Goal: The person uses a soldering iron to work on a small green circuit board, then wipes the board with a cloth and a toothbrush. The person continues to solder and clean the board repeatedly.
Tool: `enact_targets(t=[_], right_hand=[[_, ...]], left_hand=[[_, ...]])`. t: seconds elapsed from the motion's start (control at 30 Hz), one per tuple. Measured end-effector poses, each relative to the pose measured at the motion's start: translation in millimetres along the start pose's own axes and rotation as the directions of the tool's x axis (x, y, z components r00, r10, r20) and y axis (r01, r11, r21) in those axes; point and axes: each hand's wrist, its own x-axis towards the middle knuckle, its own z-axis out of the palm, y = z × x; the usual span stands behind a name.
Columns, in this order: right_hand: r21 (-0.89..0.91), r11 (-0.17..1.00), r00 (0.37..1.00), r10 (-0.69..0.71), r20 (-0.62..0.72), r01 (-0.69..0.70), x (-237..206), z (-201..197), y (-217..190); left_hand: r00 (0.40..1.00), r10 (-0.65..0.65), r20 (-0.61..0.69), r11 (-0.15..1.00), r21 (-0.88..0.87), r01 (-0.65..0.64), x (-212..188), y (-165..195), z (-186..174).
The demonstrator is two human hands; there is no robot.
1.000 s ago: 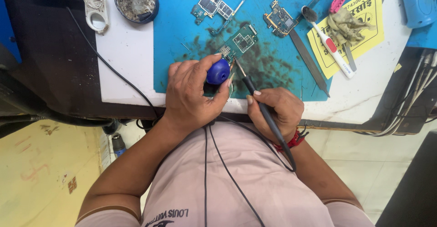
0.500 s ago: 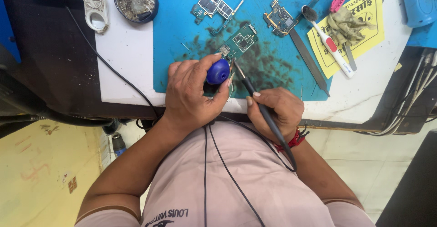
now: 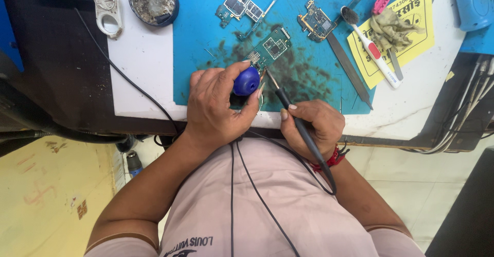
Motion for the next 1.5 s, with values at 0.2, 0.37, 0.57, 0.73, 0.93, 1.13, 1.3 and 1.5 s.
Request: enact_targets(t=[0.2, 0.37, 0.57, 0.73, 0.93, 1.13, 1.3, 1.5], right_hand=[[0.006, 1.000, 1.000, 0.004, -0.006, -0.004, -0.1, 0.3, -0.5], [-0.002, 1.000, 1.000, -0.003, -0.011, 0.003, -0.9, 1.2, -0.6], [-0.011, 1.000, 1.000, -0.008, -0.011, 0.008, -0.9, 0.9, 0.1], [-0.006, 1.000, 1.000, -0.013, -0.015, 0.013, -0.3, 1.3, 0.4], [-0.001, 1.000, 1.000, -0.008, -0.016, 0.008, 0.2, 1.5, -0.7], [-0.004, 1.000, 1.000, -0.007, 0.013, 0.007, 0.9, -0.7, -0.9], [0.013, 1.000, 1.000, 0.003, -0.014, -0.003, 1.0, 1.3, -1.2], [-0.016, 1.000, 1.000, 0.015, -0.009, -0.015, 1.1, 0.0, -1.9]], left_hand=[[1.000, -0.002, 0.001, 1.000, -0.002, 0.002, 0.0, 0.0, -0.2], [1.000, -0.005, -0.001, 1.000, -0.001, 0.005, -0.2, 0.0, -0.7], [1.000, -0.002, 0.001, 1.000, -0.002, 0.002, -0.2, 0.0, -0.6], [1.000, 0.003, -0.007, 1.000, -0.005, -0.003, 0.2, 0.2, -0.4], [1.000, 0.003, -0.011, 1.000, 0.000, -0.003, 0.6, 0.5, -0.5], [1.000, 0.008, -0.012, 1.000, 0.003, -0.008, 0.1, 0.3, -0.4], [1.000, -0.006, -0.001, 1.000, 0.004, 0.006, -0.5, -0.4, -0.4], [1.000, -0.012, 0.000, 1.000, 0.000, 0.012, -0.3, 0.2, 0.2]])
